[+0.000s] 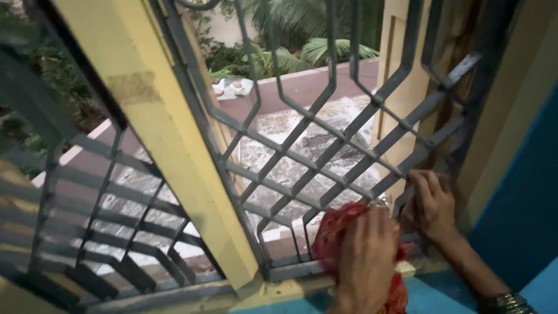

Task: The person wipes a metal window grille with a red patterned cloth. They move the cloth across the grille bars and frame, cleaning the surface from top to bottom and side to side.

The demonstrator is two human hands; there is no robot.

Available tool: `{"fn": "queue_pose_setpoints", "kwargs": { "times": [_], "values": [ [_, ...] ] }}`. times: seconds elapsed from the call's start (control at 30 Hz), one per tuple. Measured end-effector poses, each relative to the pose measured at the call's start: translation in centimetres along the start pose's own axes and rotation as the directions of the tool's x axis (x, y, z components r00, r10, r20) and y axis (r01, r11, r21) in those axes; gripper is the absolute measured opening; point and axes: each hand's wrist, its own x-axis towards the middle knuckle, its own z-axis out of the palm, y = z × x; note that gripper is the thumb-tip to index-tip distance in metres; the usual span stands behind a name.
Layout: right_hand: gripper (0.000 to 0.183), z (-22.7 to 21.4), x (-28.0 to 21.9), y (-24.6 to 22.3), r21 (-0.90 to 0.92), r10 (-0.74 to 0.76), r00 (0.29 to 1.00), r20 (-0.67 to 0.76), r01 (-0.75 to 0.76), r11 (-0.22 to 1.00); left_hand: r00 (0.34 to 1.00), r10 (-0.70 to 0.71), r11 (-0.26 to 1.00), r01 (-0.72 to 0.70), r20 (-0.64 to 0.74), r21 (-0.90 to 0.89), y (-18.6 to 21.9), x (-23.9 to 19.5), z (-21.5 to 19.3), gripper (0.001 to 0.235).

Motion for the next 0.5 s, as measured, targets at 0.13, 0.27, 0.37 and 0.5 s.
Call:
{"fn": "queue_pose_setpoints", "kwargs": {
  "times": [0.13,0.27,0.37,0.5],
  "values": [
    [0.061,0.1,-0.2,0.3,0.011,0.026,1.0,-0.012,-0.026,1.0,0.964,-0.231,0.915,0.169,-0.132,-0.366,-2.8,0.0,-1.9,0.076],
    [0.057,1.0,-0.2,0.4,-0.012,0.048,0.999,-0.025,-0.048,0.999,0.883,-0.167,0.937,0.003,-0.439,-0.35,-4.5,1.5,-1.2,0.081],
    [0.059,1.3,-0.8,0.9,0.014,0.053,0.998,-0.044,-0.052,0.999,0.885,0.021,0.999,-0.03,-0.465,-0.011,-6.6,3.7,1.1,0.067],
    [0.059,2.1,-1.7,1.8,0.018,0.078,0.996,-0.035,-0.077,0.997,0.934,0.089,0.945,0.031,-0.347,0.326,-7.2,3.5,4.8,0.055]
  ]
}}
